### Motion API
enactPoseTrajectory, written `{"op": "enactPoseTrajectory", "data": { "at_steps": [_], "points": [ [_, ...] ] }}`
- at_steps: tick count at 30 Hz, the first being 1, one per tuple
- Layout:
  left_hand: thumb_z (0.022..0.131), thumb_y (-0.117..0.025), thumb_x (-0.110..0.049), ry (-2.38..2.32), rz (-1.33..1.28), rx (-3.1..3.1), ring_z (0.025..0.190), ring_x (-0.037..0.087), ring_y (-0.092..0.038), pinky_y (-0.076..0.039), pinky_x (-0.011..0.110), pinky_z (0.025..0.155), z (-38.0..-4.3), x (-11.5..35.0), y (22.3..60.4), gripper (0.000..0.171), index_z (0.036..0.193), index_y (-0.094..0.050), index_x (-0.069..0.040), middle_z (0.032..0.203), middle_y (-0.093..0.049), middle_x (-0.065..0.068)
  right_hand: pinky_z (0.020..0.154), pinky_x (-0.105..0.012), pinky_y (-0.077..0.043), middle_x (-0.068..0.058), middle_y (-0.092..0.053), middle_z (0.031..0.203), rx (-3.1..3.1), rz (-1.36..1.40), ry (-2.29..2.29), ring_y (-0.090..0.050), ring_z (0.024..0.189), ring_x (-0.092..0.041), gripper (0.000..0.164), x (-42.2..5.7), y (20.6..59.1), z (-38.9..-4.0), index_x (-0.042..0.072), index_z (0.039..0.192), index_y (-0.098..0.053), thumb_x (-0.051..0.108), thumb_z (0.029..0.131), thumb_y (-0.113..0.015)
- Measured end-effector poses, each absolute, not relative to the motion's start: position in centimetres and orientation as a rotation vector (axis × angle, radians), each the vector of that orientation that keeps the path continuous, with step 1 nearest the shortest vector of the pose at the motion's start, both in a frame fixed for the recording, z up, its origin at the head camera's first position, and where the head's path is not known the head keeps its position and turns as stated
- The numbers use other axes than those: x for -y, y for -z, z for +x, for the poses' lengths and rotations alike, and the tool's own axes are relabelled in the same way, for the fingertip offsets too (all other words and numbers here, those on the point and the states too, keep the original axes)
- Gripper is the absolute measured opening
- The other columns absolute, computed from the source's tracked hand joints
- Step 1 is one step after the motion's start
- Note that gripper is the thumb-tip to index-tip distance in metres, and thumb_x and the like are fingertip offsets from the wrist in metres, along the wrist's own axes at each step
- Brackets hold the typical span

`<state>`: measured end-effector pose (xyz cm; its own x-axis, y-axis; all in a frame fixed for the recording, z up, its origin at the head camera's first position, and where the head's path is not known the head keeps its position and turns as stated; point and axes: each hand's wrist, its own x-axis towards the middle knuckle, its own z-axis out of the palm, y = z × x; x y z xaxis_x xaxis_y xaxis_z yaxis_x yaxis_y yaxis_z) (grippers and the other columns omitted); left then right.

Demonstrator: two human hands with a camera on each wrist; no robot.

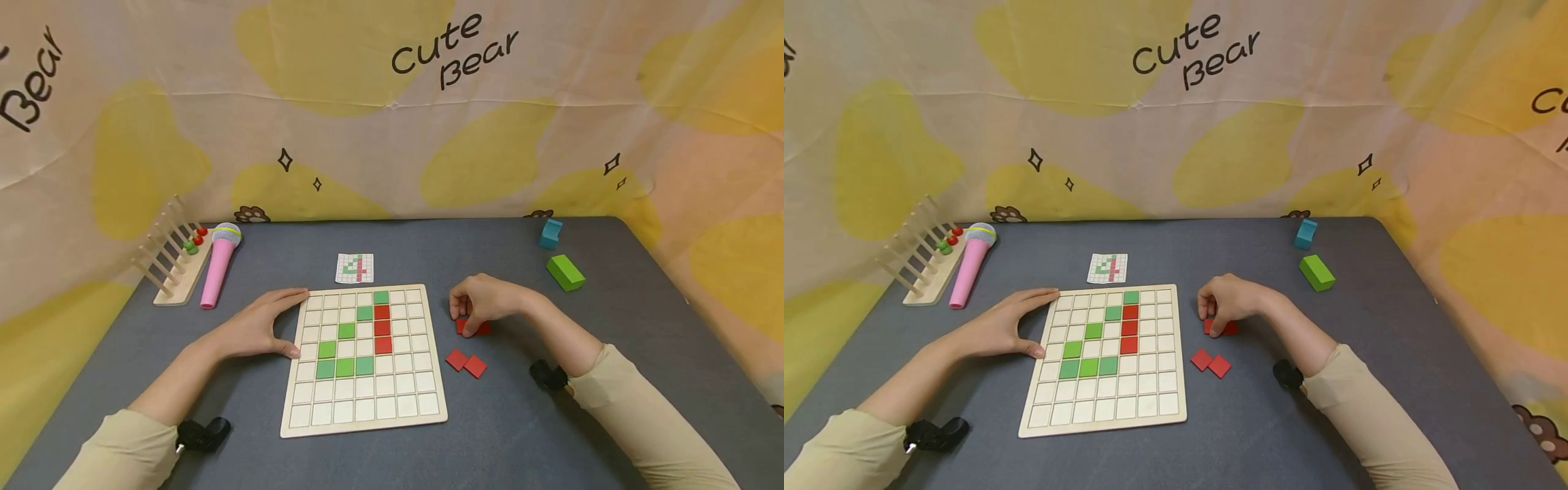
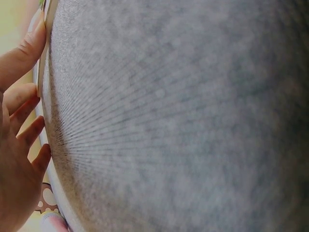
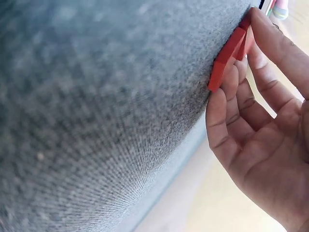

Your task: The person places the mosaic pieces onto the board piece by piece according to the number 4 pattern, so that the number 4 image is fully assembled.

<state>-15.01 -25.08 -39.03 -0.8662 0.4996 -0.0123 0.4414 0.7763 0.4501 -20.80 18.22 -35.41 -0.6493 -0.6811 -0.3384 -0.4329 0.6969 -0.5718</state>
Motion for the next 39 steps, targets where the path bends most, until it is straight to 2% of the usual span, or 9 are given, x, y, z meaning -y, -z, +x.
{"op": "enactPoseTrajectory", "data": {
  "at_steps": [11,20,39],
  "points": [
    [0.066,-0.086,-0.052,-0.653,0.751,-2.838,0.139,0.040,-0.041,-0.034,0.060,0.111,-15.1,25.1,39.0,0.104,0.148,-0.044,-0.005,0.152,-0.044,0.016,0.068,-0.023,-0.051,0.000,-0.067,0.079,-2.367,-0.896,0.661,-0.059,0.074,-0.009,0.018,-17.4,34.8,-20.7,0.012,0.085,-0.068,0.002,0.076,-0.080],
    [0.066,-0.086,-0.050,-0.657,0.746,-2.834,0.139,0.039,-0.041,-0.034,0.059,0.112,-15.1,25.0,39.0,0.103,0.147,-0.044,-0.004,0.152,-0.045,0.016,0.072,-0.023,-0.053,-0.004,-0.070,0.087,-2.422,-0.904,0.794,-0.061,0.080,-0.011,0.014,-15.9,33.7,-19.8,0.009,0.095,-0.072,-0.001,0.084,-0.072],
    [0.066,-0.086,-0.050,-0.666,0.738,-2.825,0.140,0.040,-0.040,-0.034,0.060,0.112,-15.0,25.1,38.8,0.103,0.148,-0.043,-0.005,0.153,-0.044,0.017,0.073,-0.020,-0.055,-0.001,-0.073,0.086,-2.398,-0.910,0.946,-0.064,0.078,-0.005,0.014,-10.8,33.3,-17.1,0.011,0.093,-0.073,0.000,0.083,-0.073]
  ]
}}
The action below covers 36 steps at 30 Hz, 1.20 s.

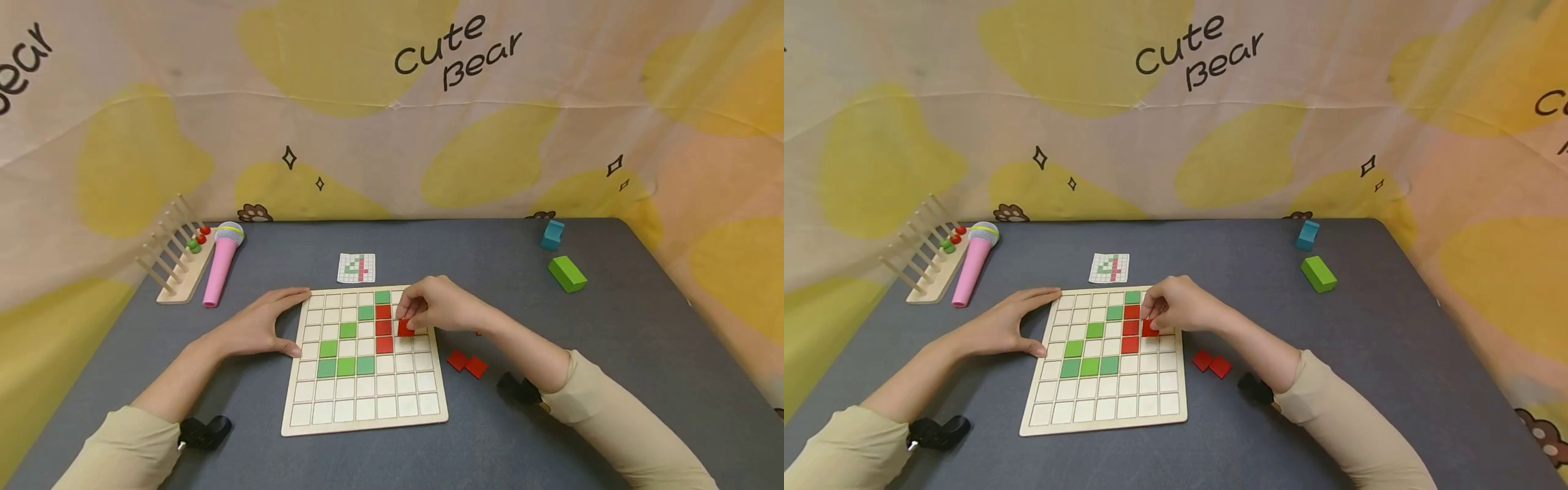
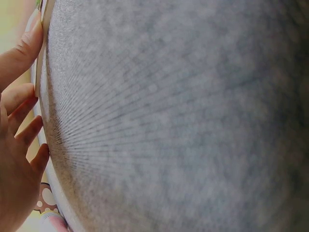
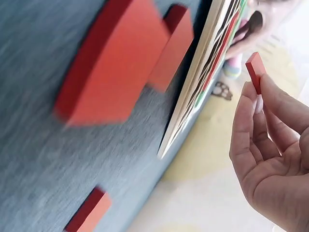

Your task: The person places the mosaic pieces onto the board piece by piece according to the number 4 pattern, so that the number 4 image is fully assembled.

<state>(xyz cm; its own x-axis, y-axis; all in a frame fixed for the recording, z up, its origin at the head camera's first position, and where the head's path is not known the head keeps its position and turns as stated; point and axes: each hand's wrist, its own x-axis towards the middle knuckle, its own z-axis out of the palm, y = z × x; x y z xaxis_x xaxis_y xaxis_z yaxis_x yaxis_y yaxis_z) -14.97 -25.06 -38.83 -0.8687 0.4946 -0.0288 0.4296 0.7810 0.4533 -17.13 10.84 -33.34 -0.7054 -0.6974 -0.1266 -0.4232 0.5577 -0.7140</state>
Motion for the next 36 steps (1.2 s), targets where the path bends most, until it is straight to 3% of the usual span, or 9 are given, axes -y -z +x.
{"op": "enactPoseTrajectory", "data": {
  "at_steps": [10,20,36],
  "points": [
    [0.066,-0.086,-0.051,-0.661,0.739,-2.823,0.139,0.040,-0.040,-0.034,0.060,0.112,-15.0,25.0,38.7,0.104,0.148,-0.043,-0.005,0.152,-0.044,0.017,0.073,-0.017,-0.053,0.000,-0.074,0.085,-2.365,-0.972,0.925,-0.063,0.075,-0.002,0.015,-8.3,33.4,-16.5,0.011,0.091,-0.074,-0.001,0.081,-0.073],
    [0.066,-0.086,-0.051,-0.668,0.736,-2.819,0.139,0.041,-0.040,-0.034,0.061,0.111,-15.1,25.1,38.7,0.104,0.148,-0.043,-0.004,0.153,-0.044,0.017,0.064,-0.019,-0.049,0.006,-0.068,0.072,-2.363,-0.920,0.818,-0.059,0.067,-0.005,0.024,-7.0,33.7,-15.6,0.015,0.080,-0.073,-0.006,0.076,-0.062],
    [0.067,-0.085,-0.052,-0.669,0.741,-2.818,0.139,0.041,-0.040,-0.034,0.060,0.111,-15.1,25.1,38.8,0.104,0.148,-0.043,-0.005,0.153,-0.044,0.017,0.061,-0.016,-0.046,0.004,-0.070,0.068,-2.373,-0.978,0.759,-0.056,0.062,-0.001,0.017,-6.6,34.3,-14.8,0.013,0.076,-0.074,-0.003,0.076,-0.074]
  ]
}}
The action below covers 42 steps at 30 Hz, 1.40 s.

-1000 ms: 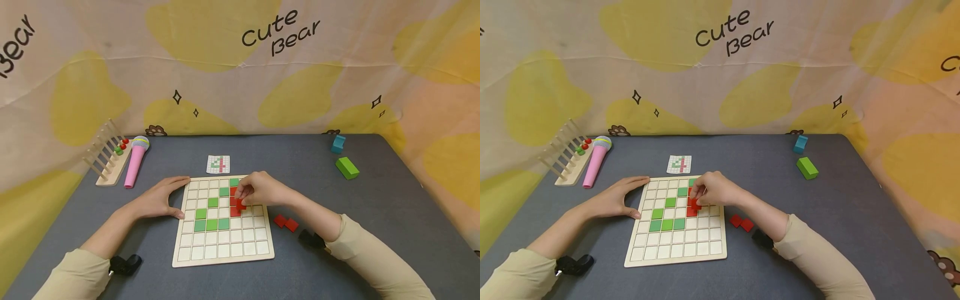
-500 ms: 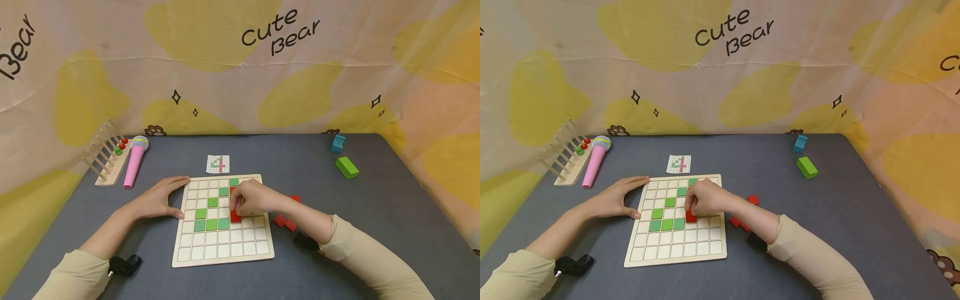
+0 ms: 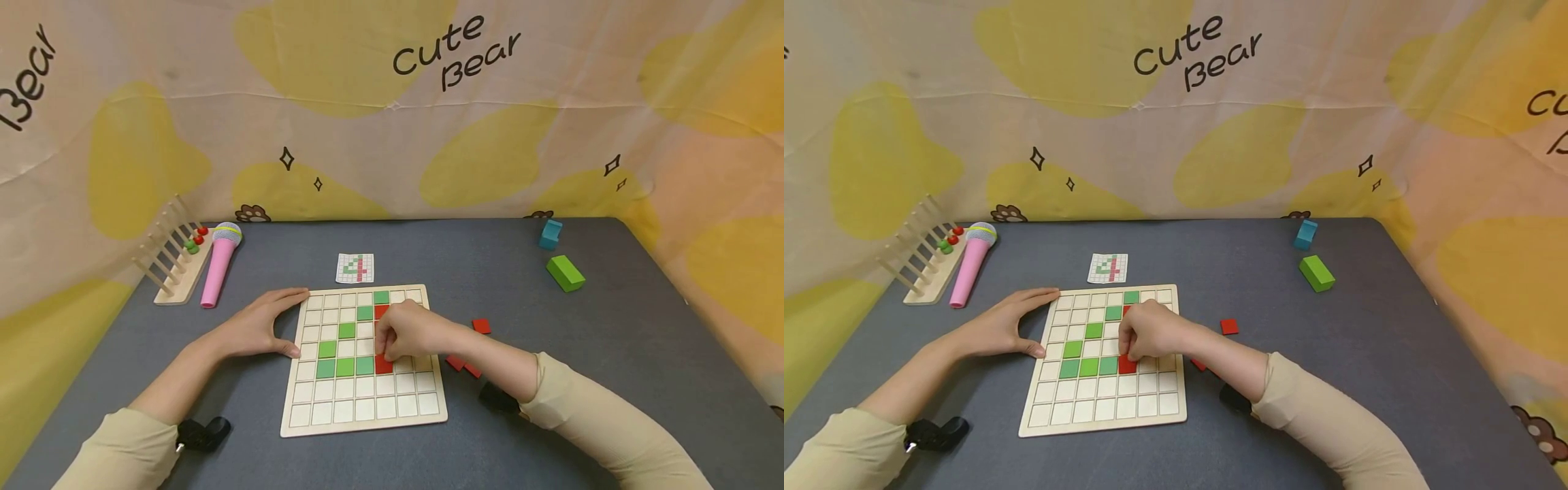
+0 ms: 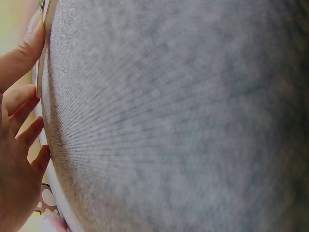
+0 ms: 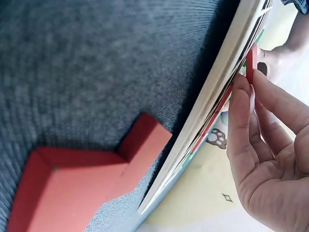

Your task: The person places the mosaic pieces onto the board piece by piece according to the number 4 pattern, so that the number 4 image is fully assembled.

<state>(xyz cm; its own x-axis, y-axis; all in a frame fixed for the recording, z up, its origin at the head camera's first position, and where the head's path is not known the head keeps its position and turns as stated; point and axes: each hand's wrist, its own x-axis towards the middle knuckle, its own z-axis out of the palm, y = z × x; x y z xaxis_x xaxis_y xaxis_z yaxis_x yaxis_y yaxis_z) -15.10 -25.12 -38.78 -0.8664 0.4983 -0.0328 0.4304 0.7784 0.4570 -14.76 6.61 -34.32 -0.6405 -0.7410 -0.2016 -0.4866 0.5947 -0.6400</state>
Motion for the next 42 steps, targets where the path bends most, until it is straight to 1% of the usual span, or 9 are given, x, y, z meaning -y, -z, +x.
{"op": "enactPoseTrajectory", "data": {
  "at_steps": [12,19,22,26,32,36,42],
  "points": [
    [0.066,-0.086,-0.051,-0.675,0.748,-2.827,0.139,0.040,-0.041,-0.034,0.060,0.111,-15.2,25.1,39.1,0.104,0.148,-0.043,-0.004,0.152,-0.045,0.016,0.060,-0.018,-0.046,0.006,-0.070,0.068,-2.402,-0.979,0.748,-0.057,0.062,-0.002,0.012,-6.8,34.6,-14.8,0.013,0.077,-0.075,0.001,0.076,-0.077],
    [0.066,-0.086,-0.051,-0.666,0.742,-2.825,0.139,0.041,-0.041,-0.034,0.061,0.111,-15.2,25.1,39.0,0.104,0.148,-0.043,-0.004,0.152,-0.044,0.017,0.063,-0.017,-0.048,0.007,-0.070,0.071,-2.426,-0.953,0.799,-0.058,0.063,-0.001,0.010,-8.7,34.1,-15.8,0.014,0.079,-0.074,0.005,0.078,-0.076],
    [0.067,-0.086,-0.052,-0.661,0.739,-2.824,0.139,0.041,-0.040,-0.034,0.061,0.111,-15.2,25.1,38.9,0.104,0.148,-0.043,-0.004,0.152,-0.044,0.017,0.065,-0.017,-0.050,0.006,-0.072,0.076,-2.424,-0.946,0.831,-0.060,0.067,0.000,0.011,-10.0,34.0,-16.4,0.014,0.083,-0.074,0.004,0.079,-0.075],
    [0.067,-0.086,-0.051,-0.664,0.738,-2.825,0.139,0.041,-0.040,-0.034,0.061,0.111,-15.1,25.1,38.9,0.104,0.148,-0.043,-0.004,0.152,-0.044,0.017,0.070,-0.019,-0.053,0.002,-0.073,0.083,-2.372,-0.939,0.874,-0.064,0.074,-0.003,0.010,-12.0,33.7,-17.3,0.011,0.091,-0.074,0.005,0.082,-0.075],
    [0.066,-0.086,-0.052,-0.668,0.729,-2.820,0.139,0.041,-0.040,-0.034,0.061,0.111,-15.0,25.1,38.8,0.104,0.148,-0.043,-0.004,0.153,-0.044,0.017,0.074,-0.022,-0.056,-0.001,-0.073,0.090,-2.310,-0.916,0.881,-0.066,0.080,-0.008,0.016,-14.6,33.3,-18.3,0.009,0.099,-0.073,0.007,0.084,-0.075],
    [0.067,-0.085,-0.054,-0.651,0.720,-2.822,0.140,0.040,-0.040,-0.034,0.061,0.112,-15.1,25.2,38.9,0.104,0.149,-0.042,-0.006,0.153,-0.043,0.016,0.075,-0.022,-0.056,-0.004,-0.073,0.093,-2.309,-0.901,0.836,-0.066,0.081,-0.007,0.018,-15.9,33.7,-18.8,0.010,0.100,-0.073,0.007,0.083,-0.077],
    [0.067,-0.085,-0.054,-0.646,0.719,-2.822,0.140,0.040,-0.039,-0.033,0.061,0.112,-15.1,25.2,38.9,0.104,0.149,-0.042,-0.006,0.153,-0.043,0.017,0.071,-0.022,-0.056,-0.002,-0.074,0.087,-2.226,-0.904,0.784,-0.065,0.077,-0.007,0.018,-17.0,34.5,-19.0,0.012,0.095,-0.075,0.009,0.078,-0.081]
  ]
}}
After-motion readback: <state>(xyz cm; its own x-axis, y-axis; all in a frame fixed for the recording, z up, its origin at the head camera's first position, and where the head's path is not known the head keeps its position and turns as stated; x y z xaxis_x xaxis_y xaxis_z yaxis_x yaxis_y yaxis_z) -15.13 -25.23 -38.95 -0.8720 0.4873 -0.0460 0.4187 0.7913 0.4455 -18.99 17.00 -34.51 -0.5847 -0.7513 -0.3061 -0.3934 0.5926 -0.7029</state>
